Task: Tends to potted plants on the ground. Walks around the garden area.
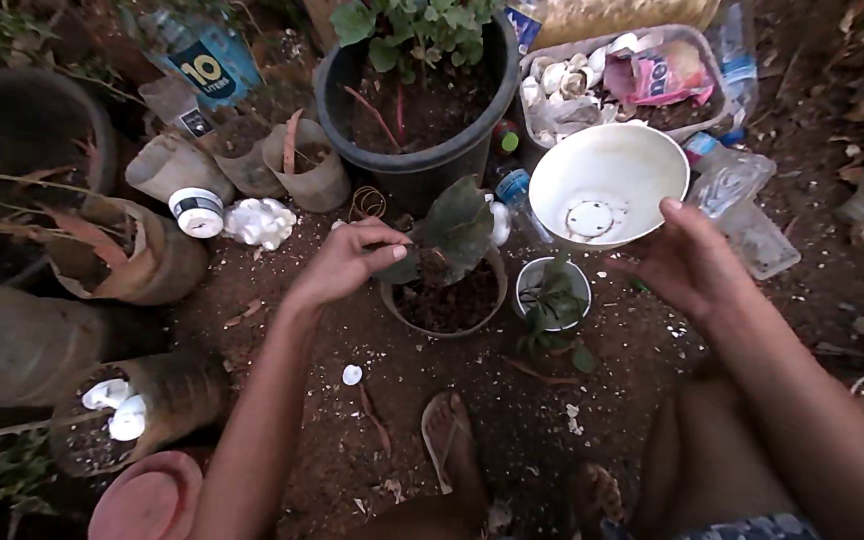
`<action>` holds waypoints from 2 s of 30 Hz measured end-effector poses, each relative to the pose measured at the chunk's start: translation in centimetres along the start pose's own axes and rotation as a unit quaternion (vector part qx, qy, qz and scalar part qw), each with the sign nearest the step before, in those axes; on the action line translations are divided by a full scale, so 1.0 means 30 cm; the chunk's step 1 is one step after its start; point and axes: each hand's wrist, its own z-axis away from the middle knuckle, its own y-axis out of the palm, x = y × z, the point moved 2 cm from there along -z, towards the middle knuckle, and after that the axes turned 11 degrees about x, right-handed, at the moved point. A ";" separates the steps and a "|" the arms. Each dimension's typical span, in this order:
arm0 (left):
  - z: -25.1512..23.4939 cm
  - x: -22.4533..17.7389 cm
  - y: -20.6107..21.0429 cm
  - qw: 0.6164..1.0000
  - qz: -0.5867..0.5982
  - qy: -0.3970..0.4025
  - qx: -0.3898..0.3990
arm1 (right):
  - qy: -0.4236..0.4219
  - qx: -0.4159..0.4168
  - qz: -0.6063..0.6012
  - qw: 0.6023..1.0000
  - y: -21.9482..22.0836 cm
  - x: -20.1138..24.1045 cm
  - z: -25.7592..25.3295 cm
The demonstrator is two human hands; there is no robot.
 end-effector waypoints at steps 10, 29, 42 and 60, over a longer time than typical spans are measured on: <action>-0.051 0.030 0.162 0.932 -0.248 0.184 -0.191 | 0.000 0.009 -0.008 1.000 0.008 -0.012 -0.016; -0.039 0.119 0.300 0.991 -0.049 -0.013 -0.127 | 0.009 0.028 0.016 0.999 0.023 -0.024 -0.013; -0.117 0.077 0.292 0.981 0.096 -0.134 -0.103 | 0.005 0.036 0.015 0.999 0.015 -0.027 -0.001; -0.027 -0.094 0.281 0.934 0.339 -0.014 -0.109 | 0.003 0.049 0.014 0.999 0.032 -0.029 0.000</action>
